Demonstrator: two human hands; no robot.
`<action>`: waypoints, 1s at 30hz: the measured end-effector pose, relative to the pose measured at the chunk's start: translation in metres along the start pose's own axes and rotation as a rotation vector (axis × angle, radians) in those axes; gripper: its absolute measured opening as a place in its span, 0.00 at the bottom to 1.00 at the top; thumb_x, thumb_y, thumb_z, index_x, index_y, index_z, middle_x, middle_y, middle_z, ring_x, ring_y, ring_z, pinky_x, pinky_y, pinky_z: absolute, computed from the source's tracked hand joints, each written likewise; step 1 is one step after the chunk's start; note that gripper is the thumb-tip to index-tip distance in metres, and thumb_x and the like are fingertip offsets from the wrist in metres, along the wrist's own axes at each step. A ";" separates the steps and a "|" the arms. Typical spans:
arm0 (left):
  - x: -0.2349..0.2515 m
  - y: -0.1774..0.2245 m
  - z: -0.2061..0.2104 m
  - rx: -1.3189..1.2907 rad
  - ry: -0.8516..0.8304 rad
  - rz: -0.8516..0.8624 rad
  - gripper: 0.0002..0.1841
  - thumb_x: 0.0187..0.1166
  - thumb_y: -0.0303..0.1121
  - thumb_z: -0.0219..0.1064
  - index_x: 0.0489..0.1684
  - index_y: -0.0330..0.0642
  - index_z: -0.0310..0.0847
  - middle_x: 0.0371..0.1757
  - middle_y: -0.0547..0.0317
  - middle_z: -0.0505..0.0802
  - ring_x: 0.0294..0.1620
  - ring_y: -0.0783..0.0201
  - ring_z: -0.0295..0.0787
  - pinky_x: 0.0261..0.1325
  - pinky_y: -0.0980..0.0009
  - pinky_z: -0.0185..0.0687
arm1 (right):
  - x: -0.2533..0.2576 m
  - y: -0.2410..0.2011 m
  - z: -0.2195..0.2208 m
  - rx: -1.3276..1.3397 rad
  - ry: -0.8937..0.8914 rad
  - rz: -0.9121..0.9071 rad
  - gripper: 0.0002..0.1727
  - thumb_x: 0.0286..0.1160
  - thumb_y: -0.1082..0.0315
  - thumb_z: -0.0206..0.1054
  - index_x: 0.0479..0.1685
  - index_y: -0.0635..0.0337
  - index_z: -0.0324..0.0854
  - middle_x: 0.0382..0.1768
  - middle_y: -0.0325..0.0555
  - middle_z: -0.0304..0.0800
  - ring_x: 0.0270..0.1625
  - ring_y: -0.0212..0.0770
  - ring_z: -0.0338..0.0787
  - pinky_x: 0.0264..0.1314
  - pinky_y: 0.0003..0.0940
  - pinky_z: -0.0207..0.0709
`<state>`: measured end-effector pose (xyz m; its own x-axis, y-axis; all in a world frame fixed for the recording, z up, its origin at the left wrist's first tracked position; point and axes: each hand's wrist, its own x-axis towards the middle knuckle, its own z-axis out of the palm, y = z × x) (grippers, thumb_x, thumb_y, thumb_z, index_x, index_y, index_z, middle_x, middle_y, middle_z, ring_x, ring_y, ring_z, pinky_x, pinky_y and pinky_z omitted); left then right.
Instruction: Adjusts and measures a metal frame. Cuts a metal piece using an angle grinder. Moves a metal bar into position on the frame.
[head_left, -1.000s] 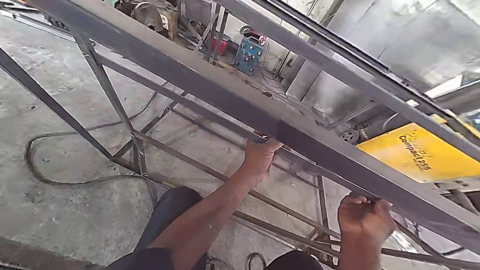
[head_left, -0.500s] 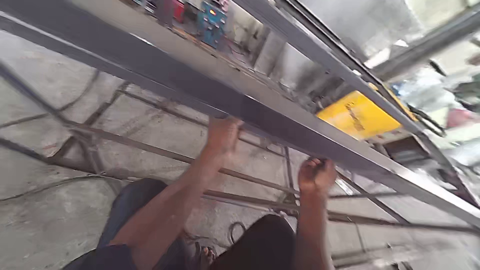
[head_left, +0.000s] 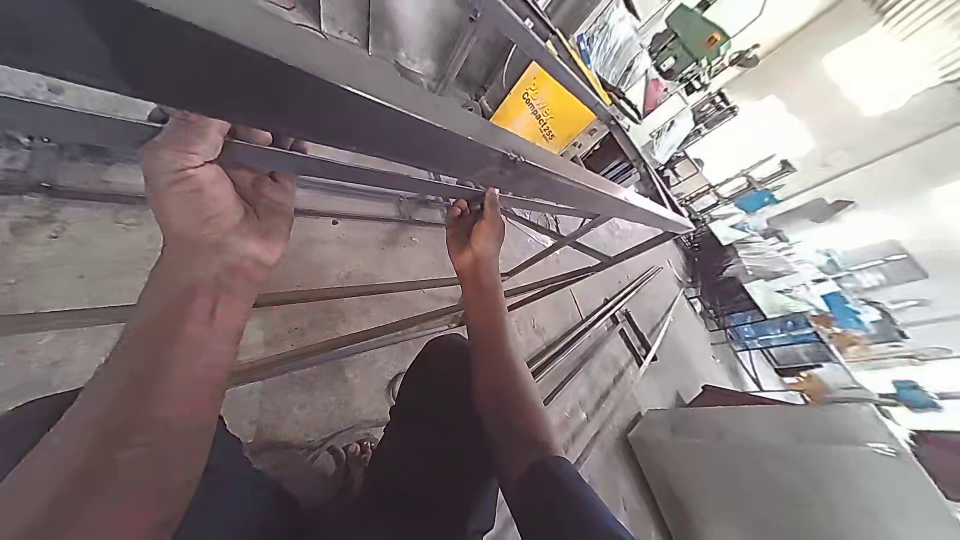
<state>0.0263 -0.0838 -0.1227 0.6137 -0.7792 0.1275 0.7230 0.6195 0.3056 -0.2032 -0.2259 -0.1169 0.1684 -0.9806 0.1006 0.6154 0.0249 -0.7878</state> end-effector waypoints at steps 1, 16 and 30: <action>-0.001 0.000 0.001 -0.025 0.000 -0.010 0.09 0.89 0.30 0.49 0.57 0.43 0.74 0.51 0.47 0.89 0.59 0.50 0.88 0.72 0.44 0.80 | 0.000 0.000 -0.003 0.008 -0.023 0.004 0.20 0.95 0.51 0.44 0.49 0.52 0.77 0.35 0.41 0.88 0.27 0.33 0.86 0.30 0.26 0.85; 0.008 -0.004 -0.007 -0.112 -0.025 -0.028 0.11 0.88 0.29 0.49 0.61 0.39 0.72 0.57 0.43 0.88 0.63 0.48 0.87 0.73 0.43 0.80 | -0.003 0.003 -0.008 0.016 -0.030 0.018 0.15 0.95 0.52 0.48 0.53 0.50 0.74 0.33 0.42 0.86 0.26 0.35 0.87 0.31 0.28 0.86; 0.003 -0.004 0.005 0.052 0.202 0.005 0.15 0.88 0.31 0.60 0.69 0.41 0.70 0.58 0.44 0.90 0.60 0.48 0.91 0.62 0.44 0.89 | 0.003 0.013 0.000 -0.042 0.103 -0.039 0.11 0.94 0.56 0.50 0.49 0.50 0.72 0.28 0.40 0.82 0.22 0.33 0.82 0.26 0.26 0.83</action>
<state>0.0238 -0.0891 -0.1188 0.6718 -0.7382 -0.0612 0.7061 0.6132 0.3542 -0.1950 -0.2287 -0.1268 0.0632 -0.9955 0.0704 0.5868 -0.0200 -0.8095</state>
